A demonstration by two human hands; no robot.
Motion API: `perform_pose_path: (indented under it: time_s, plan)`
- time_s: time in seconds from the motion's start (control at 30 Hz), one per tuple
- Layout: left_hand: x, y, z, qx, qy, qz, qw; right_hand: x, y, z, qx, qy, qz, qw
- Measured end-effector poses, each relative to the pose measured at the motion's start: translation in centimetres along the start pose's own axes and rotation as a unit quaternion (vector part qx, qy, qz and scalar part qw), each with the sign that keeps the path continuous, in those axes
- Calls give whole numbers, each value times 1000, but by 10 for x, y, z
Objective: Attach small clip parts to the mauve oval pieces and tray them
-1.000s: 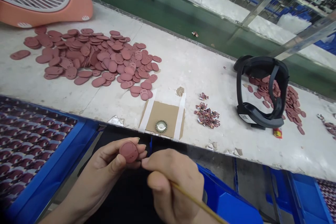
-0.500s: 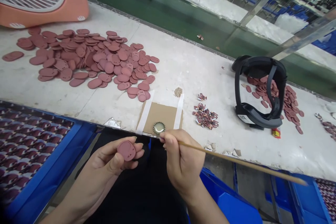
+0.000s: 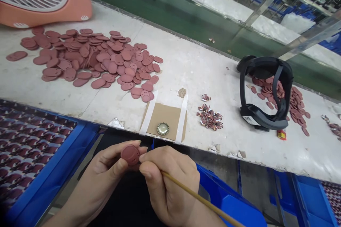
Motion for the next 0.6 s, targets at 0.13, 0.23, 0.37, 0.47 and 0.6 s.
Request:
perform_pose_path:
  time_s: [0.13, 0.23, 0.37, 0.47, 0.6]
  plan:
    - [0, 0, 0, -6, 1, 2, 1000, -2, 1, 3, 4, -18, 1, 1000]
    - [0, 2, 0, -2, 3, 5, 1000, -4, 3, 4, 8, -29, 3, 1000]
    - [2, 3, 3, 3, 6, 4, 1000, -5, 10, 5, 16, -48, 5, 999]
    - [3, 4, 5, 13, 12, -8, 1000, -7, 11, 7, 24, -28, 7, 999]
    - [5, 6, 4, 42, 4, -68, 997, 1, 6, 1, 43, 17, -45, 998]
Point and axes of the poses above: each hand's wrist, its own y-axis towards the middle knuckle, its own x-axis out of the back of the hand, z = x × y, the point moved 4 cm from there along y, towards the middle knuckle, and after that the axes turned 4 degrees about y, right-handed, at the moved point
